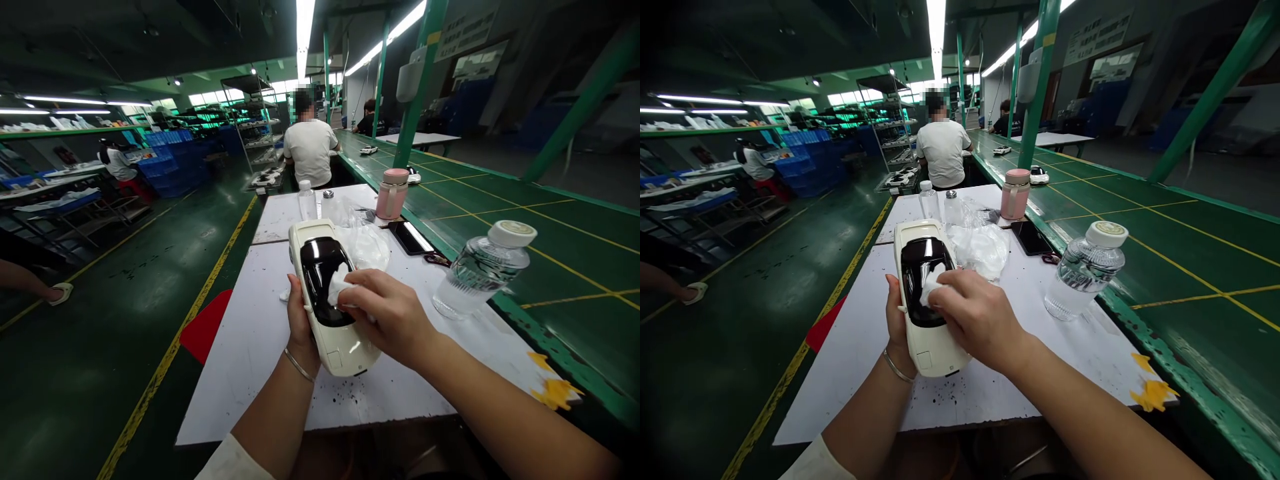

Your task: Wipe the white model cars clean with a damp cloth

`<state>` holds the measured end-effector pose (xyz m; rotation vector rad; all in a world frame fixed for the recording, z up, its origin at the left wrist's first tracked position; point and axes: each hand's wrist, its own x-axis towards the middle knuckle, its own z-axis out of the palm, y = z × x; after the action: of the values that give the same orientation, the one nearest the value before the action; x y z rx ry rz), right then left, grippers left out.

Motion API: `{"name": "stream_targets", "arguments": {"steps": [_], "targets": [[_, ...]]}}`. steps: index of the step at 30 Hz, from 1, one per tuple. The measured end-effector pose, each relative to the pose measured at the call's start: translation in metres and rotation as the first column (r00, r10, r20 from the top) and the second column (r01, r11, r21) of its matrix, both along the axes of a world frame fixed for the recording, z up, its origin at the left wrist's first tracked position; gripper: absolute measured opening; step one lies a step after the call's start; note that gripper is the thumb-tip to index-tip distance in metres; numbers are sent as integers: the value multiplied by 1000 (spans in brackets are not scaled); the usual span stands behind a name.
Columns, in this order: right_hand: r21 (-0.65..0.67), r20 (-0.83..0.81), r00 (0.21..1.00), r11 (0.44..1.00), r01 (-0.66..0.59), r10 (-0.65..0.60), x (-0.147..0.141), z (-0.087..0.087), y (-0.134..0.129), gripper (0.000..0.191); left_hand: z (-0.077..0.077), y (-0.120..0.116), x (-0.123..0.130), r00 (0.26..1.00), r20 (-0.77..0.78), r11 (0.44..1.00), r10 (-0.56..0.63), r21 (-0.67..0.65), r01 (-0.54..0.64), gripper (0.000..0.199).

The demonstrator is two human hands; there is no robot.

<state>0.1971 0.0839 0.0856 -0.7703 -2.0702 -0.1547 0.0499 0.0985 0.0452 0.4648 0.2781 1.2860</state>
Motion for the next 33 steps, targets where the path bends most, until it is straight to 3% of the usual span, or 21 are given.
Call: {"name": "stream_targets", "arguments": {"steps": [5, 9, 12, 17, 21, 28, 33], "targets": [[-60, -70, 997, 997, -42, 37, 1, 18, 18, 12, -4, -3, 2, 998, -37, 998, 42, 50, -40, 62], [-72, -200, 976, 995, 75, -88, 11, 28, 33, 10, -8, -7, 3, 995, -75, 997, -65, 44, 69, 66], [-46, -188, 975, 993, 112, -118, 10, 29, 25, 12, -11, -9, 3, 994, -81, 997, -73, 31, 76, 61], [86, -18, 999, 996, 31, -30, -8, 32, 2, 17, -12, -10, 2, 995, -97, 995, 3, 97, 7, 43], [-15, -81, 997, 1000, 16, -17, -10, 38, 8, 14, -15, -9, 2, 993, -107, 994, -48, 91, 57, 43], [-169, -259, 953, 979, 112, -154, 15, 25, 20, 15, -17, -10, 2, 986, -132, 993, -99, 51, 107, 60], [-205, -292, 954, 979, 6, -67, 15, 13, -8, 18, -2, -17, 2, 984, -66, 985, -166, 41, 169, 69]]}}
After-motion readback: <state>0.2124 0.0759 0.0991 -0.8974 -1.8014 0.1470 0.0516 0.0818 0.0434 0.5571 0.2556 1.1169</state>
